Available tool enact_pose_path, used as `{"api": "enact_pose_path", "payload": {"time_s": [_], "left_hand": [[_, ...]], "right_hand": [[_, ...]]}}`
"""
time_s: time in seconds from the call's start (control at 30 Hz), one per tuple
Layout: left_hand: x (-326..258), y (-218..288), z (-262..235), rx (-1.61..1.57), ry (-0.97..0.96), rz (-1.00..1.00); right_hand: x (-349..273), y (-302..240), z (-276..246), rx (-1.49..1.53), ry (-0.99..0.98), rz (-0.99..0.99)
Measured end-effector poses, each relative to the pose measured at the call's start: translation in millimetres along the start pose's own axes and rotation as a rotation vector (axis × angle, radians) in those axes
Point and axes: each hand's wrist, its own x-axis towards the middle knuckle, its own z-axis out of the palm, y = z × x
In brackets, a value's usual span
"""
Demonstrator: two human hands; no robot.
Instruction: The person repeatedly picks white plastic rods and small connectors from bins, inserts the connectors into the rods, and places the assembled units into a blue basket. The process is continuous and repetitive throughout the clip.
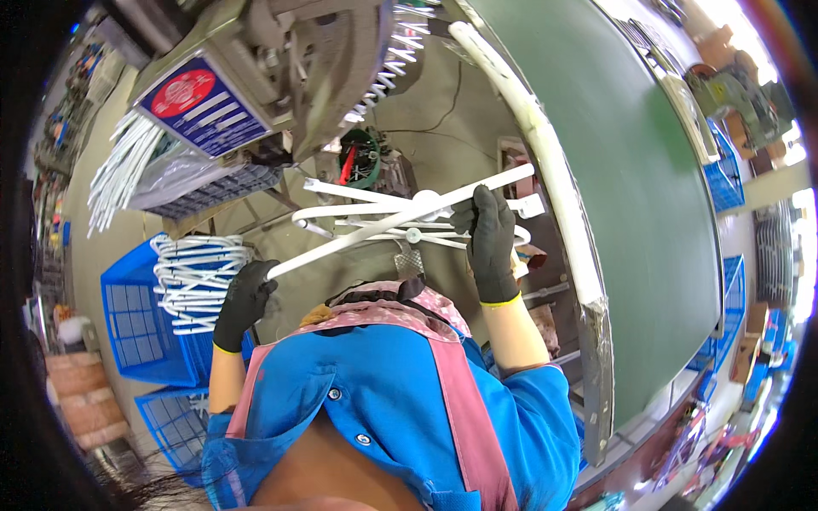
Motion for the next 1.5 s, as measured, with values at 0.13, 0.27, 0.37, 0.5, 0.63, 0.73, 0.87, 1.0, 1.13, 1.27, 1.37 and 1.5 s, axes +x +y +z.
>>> {"api": "enact_pose_path", "payload": {"time_s": [0.13, 0.27, 0.37, 0.5, 0.63, 0.73, 0.87, 1.0, 1.13, 1.27, 1.37, 1.5], "left_hand": [[50, -4, -5, 0.096, 0.069, 0.111], [108, 7, 20, 0.069, 0.183, 0.206], [130, 11, 44, 0.016, 0.151, 0.25], [108, 13, 61, -0.15, -0.005, 0.13], [68, 17, 55, -0.109, -0.094, 0.083], [52, 9, 36, 0.011, 0.016, 0.026], [39, -11, 10, 0.109, 0.158, 0.047], [35, -21, 3, 0.189, 0.095, 0.076], [40, -23, 3, 0.173, 0.089, 0.118], [46, -30, -2, 0.191, 0.072, 0.15], [47, -34, -8, 0.202, 0.076, 0.168], [47, -34, -15, 0.227, 0.052, 0.166]], "right_hand": [[9, 2, -44, -0.298, 0.253, -0.248], [10, 6, -87, -0.77, 0.608, -0.303], [22, 19, -99, -0.538, 0.466, -0.092], [58, 31, -112, 0.07, 0.209, -0.027], [98, 66, -105, -0.096, 0.064, -0.063], [115, 85, -89, 0.385, 0.204, 0.032], [116, 83, -78, 0.363, 0.392, -0.054], [111, 76, -78, 0.457, 0.279, -0.085], [107, 76, -80, 0.488, 0.216, -0.091], [99, 73, -79, 0.474, 0.217, -0.076], [95, 70, -76, 0.501, 0.234, -0.063], [93, 70, -72, 0.525, 0.28, -0.074]]}}
